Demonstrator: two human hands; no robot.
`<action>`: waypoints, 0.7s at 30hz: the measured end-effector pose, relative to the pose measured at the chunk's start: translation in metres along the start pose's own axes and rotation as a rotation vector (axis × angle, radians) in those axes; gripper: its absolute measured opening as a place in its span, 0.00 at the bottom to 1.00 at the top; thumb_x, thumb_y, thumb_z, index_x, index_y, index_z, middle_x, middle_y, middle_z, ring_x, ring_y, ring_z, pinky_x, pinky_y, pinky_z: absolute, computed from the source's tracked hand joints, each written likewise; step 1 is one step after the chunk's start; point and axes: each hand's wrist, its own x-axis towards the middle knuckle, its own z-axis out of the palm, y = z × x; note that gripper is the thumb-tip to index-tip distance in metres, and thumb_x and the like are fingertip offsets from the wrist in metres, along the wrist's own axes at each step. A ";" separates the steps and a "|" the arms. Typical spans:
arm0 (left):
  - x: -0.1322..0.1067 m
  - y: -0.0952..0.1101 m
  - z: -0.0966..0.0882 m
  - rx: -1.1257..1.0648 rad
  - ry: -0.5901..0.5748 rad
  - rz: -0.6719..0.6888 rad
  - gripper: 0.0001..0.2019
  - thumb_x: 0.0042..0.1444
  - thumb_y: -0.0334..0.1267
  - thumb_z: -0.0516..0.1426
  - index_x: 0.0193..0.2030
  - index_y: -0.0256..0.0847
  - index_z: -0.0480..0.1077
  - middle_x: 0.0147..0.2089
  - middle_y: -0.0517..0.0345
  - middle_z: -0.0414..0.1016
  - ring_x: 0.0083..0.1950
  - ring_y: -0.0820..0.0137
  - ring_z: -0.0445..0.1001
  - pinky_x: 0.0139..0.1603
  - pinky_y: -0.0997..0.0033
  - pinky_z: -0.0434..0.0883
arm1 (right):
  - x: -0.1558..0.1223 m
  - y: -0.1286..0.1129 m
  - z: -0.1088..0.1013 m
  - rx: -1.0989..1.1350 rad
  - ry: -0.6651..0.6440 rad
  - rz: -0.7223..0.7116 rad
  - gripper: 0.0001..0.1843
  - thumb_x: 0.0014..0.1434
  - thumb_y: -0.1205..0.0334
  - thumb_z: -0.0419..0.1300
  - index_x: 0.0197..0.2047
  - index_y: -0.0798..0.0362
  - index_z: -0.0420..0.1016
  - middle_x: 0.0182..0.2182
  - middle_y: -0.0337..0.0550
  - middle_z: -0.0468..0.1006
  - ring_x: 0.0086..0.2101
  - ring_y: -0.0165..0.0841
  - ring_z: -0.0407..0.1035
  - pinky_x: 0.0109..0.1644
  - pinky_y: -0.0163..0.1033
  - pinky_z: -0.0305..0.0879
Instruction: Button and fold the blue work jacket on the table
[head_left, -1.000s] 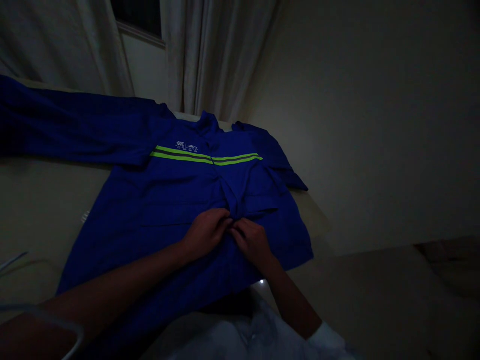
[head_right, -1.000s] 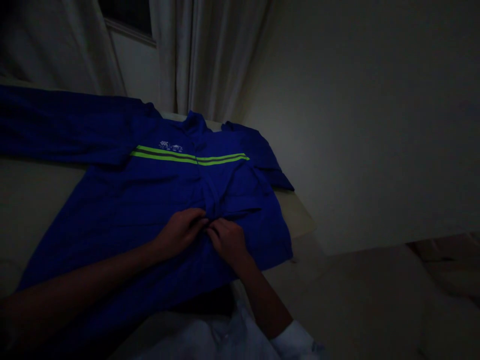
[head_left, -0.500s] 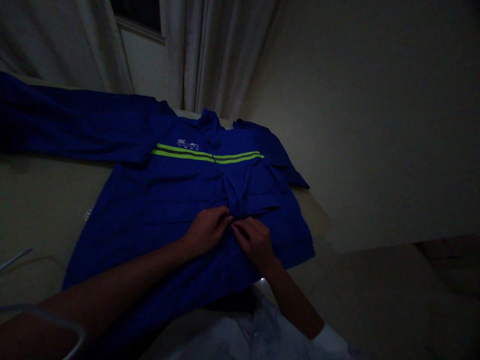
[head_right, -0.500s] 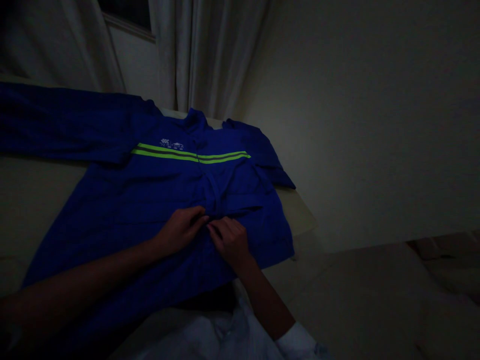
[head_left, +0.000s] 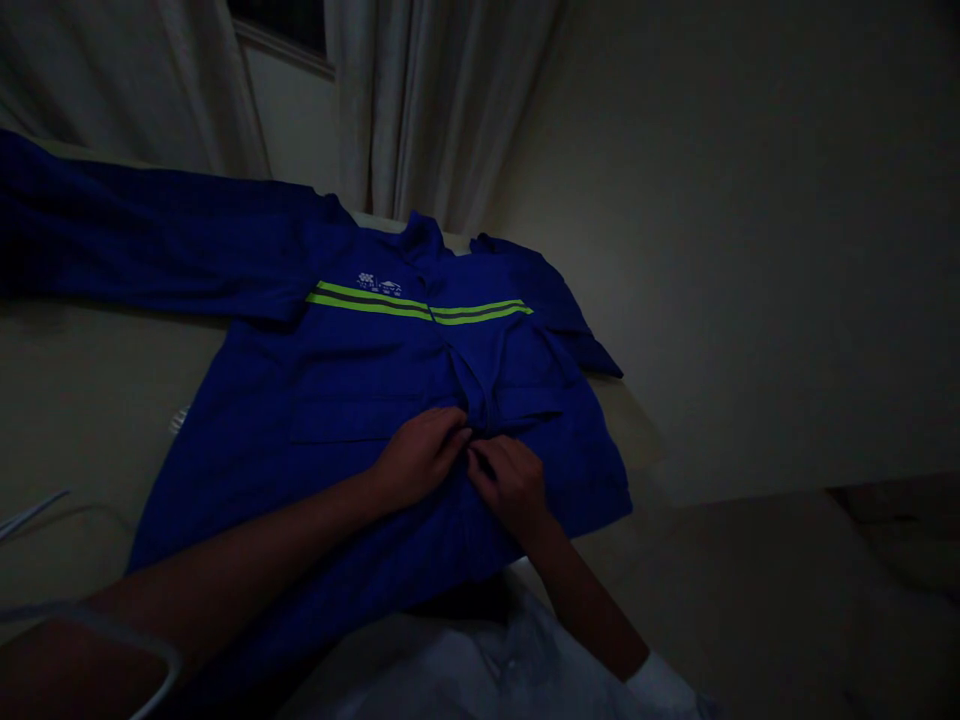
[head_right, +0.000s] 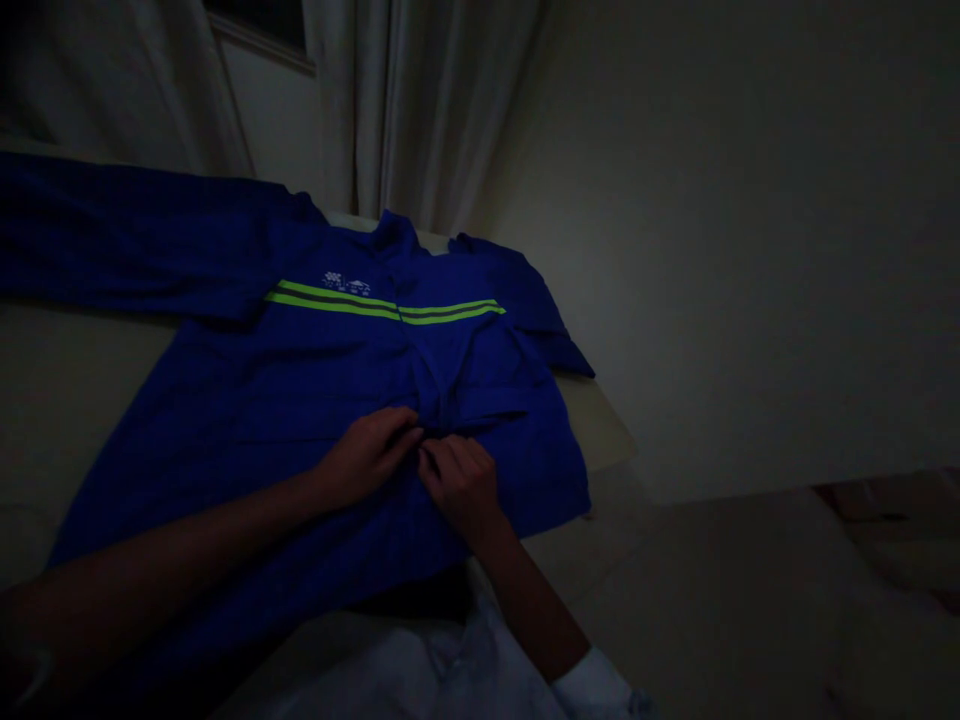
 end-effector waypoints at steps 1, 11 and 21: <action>0.001 -0.001 -0.001 -0.009 -0.003 0.000 0.09 0.73 0.40 0.51 0.40 0.43 0.68 0.37 0.58 0.75 0.40 0.65 0.74 0.40 0.66 0.67 | 0.000 0.000 0.000 -0.001 -0.011 0.004 0.06 0.73 0.65 0.58 0.46 0.52 0.77 0.33 0.44 0.81 0.34 0.35 0.75 0.40 0.42 0.68; -0.002 -0.001 0.003 0.123 0.009 0.036 0.11 0.72 0.34 0.51 0.35 0.43 0.64 0.37 0.56 0.73 0.42 0.64 0.72 0.43 0.65 0.66 | 0.003 0.003 0.004 0.004 -0.069 -0.006 0.09 0.74 0.65 0.54 0.44 0.52 0.75 0.33 0.45 0.79 0.33 0.36 0.73 0.39 0.41 0.67; -0.006 0.004 0.000 0.268 -0.052 0.018 0.11 0.75 0.39 0.49 0.39 0.44 0.66 0.35 0.59 0.74 0.38 0.65 0.74 0.38 0.66 0.64 | 0.000 0.005 0.001 0.213 -0.051 0.103 0.05 0.73 0.64 0.58 0.45 0.51 0.76 0.33 0.44 0.79 0.34 0.36 0.74 0.39 0.40 0.69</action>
